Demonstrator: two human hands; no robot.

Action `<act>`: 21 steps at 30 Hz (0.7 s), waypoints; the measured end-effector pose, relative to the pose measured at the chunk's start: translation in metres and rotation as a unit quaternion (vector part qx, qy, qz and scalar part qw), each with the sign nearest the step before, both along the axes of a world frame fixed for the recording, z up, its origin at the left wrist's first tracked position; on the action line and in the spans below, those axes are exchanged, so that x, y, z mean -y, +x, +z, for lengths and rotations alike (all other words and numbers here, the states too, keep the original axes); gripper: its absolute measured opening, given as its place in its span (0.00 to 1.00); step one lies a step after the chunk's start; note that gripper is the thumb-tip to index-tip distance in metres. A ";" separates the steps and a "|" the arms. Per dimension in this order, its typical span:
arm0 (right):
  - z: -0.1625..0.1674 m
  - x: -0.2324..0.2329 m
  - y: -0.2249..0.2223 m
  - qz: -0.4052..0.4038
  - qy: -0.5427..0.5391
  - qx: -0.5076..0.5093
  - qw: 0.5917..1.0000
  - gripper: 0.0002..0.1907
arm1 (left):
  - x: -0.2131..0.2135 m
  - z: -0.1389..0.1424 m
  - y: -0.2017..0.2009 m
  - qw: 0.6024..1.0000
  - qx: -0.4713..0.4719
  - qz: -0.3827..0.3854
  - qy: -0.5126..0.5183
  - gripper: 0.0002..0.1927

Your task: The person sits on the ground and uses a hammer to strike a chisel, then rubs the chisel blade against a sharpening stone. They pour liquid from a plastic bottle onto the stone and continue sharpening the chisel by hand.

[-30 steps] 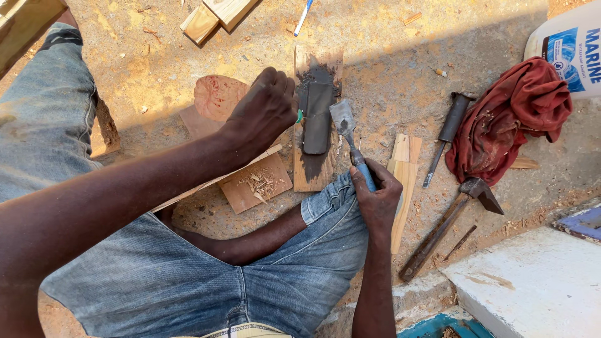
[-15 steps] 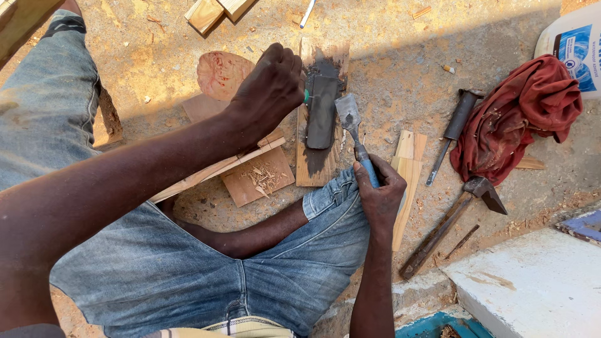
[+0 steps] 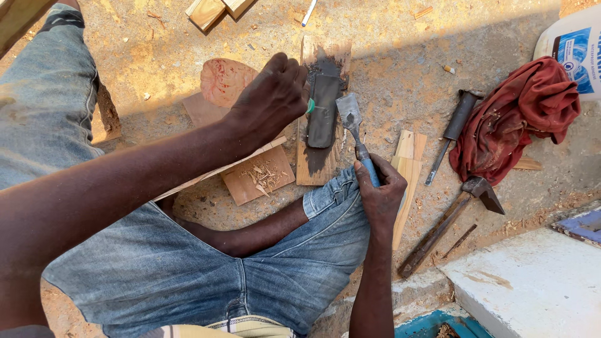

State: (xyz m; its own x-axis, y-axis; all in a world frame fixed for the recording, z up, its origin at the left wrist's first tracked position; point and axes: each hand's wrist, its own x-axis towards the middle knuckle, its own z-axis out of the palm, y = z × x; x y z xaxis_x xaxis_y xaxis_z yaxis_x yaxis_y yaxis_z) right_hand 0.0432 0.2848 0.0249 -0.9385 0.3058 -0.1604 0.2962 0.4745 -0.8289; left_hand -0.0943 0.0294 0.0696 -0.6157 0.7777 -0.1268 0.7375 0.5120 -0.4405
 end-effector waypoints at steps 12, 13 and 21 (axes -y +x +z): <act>0.015 -0.002 -0.003 -0.019 -0.106 0.073 0.992 0.22 | 0.097 -0.040 -0.020 0.906 0.010 0.177 0.385 0.34; 0.019 0.001 -0.003 -0.022 -0.140 0.100 0.985 0.22 | 0.111 -0.052 -0.018 0.874 0.008 0.192 0.446 0.35; 0.025 0.018 -0.015 0.011 -0.067 0.171 0.983 0.20 | 0.184 -0.121 -0.023 0.587 0.089 0.197 0.780 0.41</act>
